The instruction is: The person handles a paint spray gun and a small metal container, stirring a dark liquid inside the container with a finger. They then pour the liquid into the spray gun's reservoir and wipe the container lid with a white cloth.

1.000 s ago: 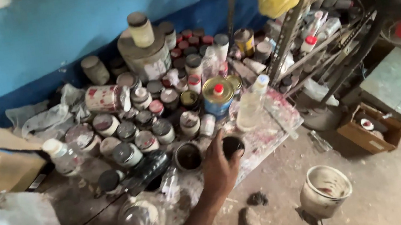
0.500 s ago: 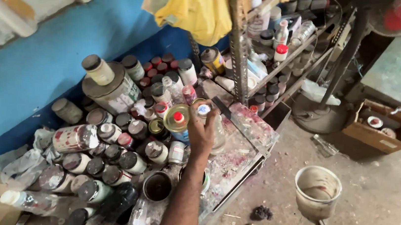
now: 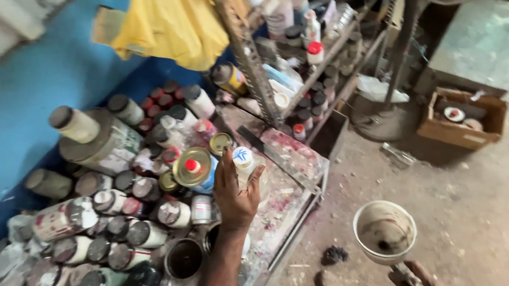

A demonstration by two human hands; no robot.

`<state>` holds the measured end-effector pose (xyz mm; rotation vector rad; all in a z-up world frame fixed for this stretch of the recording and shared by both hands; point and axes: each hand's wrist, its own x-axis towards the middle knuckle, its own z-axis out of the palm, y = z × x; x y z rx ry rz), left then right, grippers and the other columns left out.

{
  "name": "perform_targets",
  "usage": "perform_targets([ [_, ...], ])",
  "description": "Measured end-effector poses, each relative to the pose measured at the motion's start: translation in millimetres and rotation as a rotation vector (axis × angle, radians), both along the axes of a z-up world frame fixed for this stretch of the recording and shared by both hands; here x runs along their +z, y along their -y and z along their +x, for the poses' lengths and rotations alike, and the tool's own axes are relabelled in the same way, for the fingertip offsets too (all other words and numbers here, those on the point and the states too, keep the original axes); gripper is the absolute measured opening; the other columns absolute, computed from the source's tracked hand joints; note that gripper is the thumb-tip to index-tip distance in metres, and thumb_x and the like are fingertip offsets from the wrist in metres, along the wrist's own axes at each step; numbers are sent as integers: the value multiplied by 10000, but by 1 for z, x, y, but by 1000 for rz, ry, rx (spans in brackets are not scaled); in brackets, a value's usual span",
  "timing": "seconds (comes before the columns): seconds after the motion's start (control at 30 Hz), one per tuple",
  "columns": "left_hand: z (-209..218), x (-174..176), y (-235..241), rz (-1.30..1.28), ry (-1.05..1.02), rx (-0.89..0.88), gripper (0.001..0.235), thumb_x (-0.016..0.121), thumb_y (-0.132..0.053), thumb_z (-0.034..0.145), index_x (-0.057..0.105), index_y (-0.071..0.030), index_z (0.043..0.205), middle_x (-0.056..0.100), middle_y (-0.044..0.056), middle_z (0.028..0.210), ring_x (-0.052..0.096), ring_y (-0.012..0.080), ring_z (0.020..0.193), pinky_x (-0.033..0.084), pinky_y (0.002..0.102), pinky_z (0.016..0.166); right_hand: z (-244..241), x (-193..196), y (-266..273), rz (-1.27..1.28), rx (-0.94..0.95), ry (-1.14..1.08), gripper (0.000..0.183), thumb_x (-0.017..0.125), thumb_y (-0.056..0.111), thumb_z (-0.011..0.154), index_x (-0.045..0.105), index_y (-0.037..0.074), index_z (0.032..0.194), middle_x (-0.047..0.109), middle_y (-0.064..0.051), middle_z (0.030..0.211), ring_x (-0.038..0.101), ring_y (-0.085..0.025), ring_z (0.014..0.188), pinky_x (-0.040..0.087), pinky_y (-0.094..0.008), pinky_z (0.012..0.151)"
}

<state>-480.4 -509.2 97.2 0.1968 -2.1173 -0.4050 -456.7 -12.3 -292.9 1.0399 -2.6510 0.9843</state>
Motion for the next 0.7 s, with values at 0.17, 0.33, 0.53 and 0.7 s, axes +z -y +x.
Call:
perform_targets([
  [0.17,9,90,-59,-111,37,-338,711,842,-232,936,445,-8,1481,619,234,1302,653,394,1118,582,472,925,-7,211,76,-205,-419,710,427,815,188,792,713,136,1204,816,-108,932,783,-187,878,567,-326,747],
  [0.33,3,141,-109,-316,277,-611,787,737,-90,962,347,-193,1638,672,173,1234,709,273,993,627,382,771,3,201,71,-278,-323,611,240,812,158,831,754,96,1056,755,-108,908,756,-247,817,568,-388,740],
  [0.53,-4,159,-157,-555,683,-753,634,528,-104,1048,335,-227,1639,673,319,1063,741,321,781,652,396,631,1,205,72,-327,-180,484,326,769,64,782,720,65,1104,770,-145,1023,702,-332,937,543,-431,816],
  [0.7,-10,168,-180,-639,921,-812,559,448,-182,1056,336,-274,1595,670,320,1021,740,328,671,655,420,557,-1,216,75,-310,-227,643,318,771,101,800,704,77,1110,771,-139,980,729,-316,904,554,-426,797],
])
